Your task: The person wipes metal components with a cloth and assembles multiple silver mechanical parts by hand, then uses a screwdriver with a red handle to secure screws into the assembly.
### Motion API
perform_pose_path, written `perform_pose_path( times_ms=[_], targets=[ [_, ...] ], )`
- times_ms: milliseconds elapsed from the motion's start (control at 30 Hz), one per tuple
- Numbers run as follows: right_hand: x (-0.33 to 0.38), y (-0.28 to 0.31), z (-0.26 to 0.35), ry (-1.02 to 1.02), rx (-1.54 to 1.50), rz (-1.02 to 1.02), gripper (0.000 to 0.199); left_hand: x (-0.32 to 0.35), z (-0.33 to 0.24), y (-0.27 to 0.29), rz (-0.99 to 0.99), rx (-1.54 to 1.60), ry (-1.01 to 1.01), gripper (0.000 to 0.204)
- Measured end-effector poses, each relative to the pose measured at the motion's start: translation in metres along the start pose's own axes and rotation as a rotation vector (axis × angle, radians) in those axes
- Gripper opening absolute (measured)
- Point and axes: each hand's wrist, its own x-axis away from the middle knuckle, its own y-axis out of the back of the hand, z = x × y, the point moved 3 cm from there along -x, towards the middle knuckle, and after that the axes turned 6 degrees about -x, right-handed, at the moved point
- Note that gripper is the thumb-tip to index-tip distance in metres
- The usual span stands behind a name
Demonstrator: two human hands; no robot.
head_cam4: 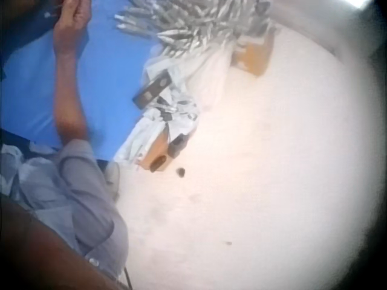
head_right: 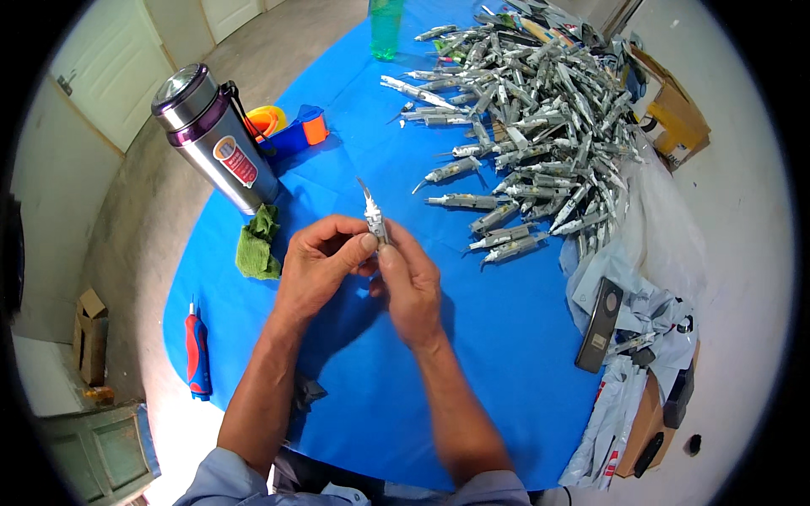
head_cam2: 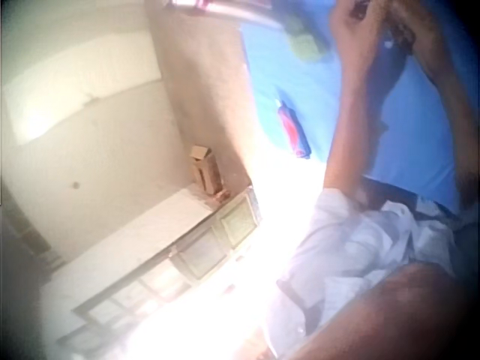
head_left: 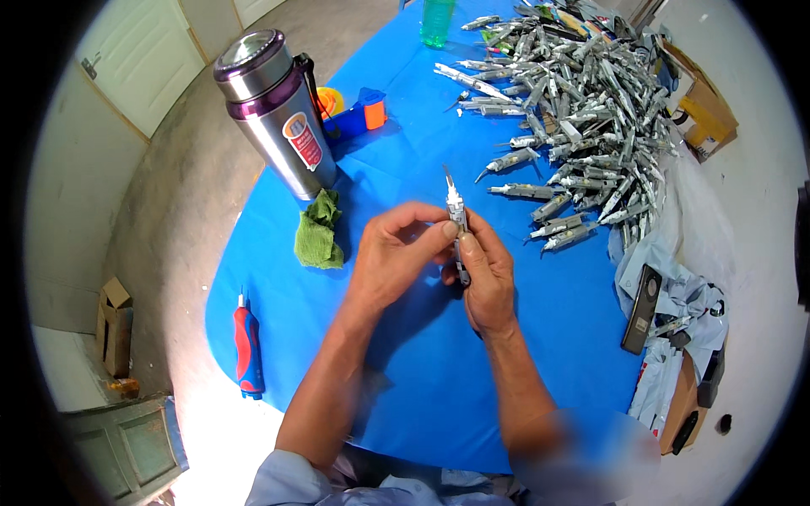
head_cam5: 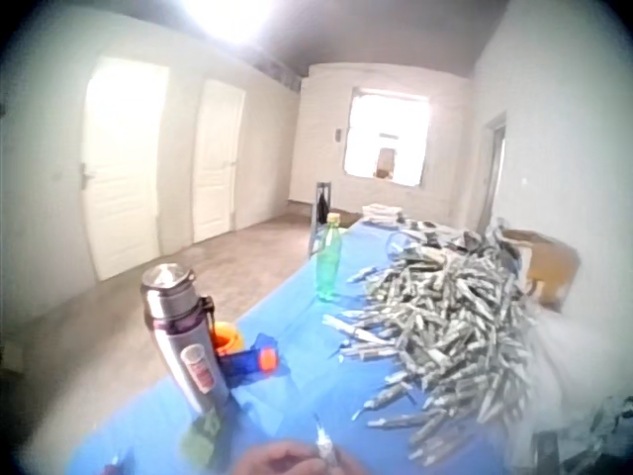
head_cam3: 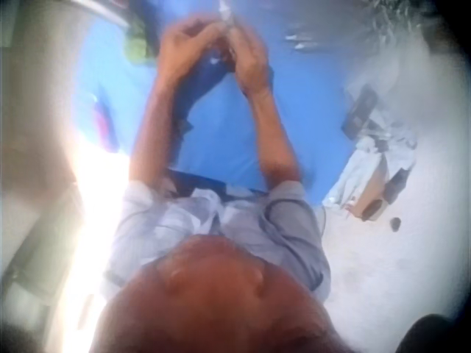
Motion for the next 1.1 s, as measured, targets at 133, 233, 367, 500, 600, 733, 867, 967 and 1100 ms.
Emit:
perform_pose_path(
  times_ms=[133, 233, 367, 500, 600, 733, 867, 967, 1100],
  targets=[
    [0.0, -0.003, 0.003, -0.006, 0.066, 0.002, 0.044, 0.001, -0.002, -0.002, -0.075, -0.038, 0.042, 0.022],
    [-0.001, -0.004, 0.004, 0.0, 0.086, 0.016, 0.044, 0.0, 0.001, 0.0, -0.089, -0.049, 0.057, 0.023],
    [-0.003, -0.004, -0.001, 0.032, 0.067, -0.018, 0.043, -0.001, 0.008, 0.002, -0.056, -0.049, 0.032, 0.025],
    [-0.004, -0.005, -0.003, 0.006, 0.045, -0.038, 0.039, -0.002, 0.011, 0.005, -0.089, -0.078, 0.0, 0.028],
    [-0.003, -0.003, -0.003, -0.022, -0.028, -0.067, 0.034, -0.002, 0.008, 0.004, -0.089, -0.174, 0.017, 0.028],
    [-0.001, 0.001, 0.0, -0.068, -0.079, -0.075, 0.029, -0.001, 0.005, 0.003, -0.111, -0.245, 0.02, 0.027],
    [-0.001, 0.0, -0.003, -0.057, -0.088, -0.064, 0.028, -0.002, 0.009, 0.004, -0.115, -0.237, 0.058, 0.027],
    [-0.001, -0.002, -0.003, -0.04, -0.082, -0.056, 0.028, -0.001, 0.008, 0.007, -0.108, -0.264, 0.07, 0.028],
    [0.0, -0.003, -0.002, 0.008, -0.038, -0.058, 0.029, -0.001, 0.006, 0.006, -0.11, -0.281, 0.09, 0.03]
  ],
)
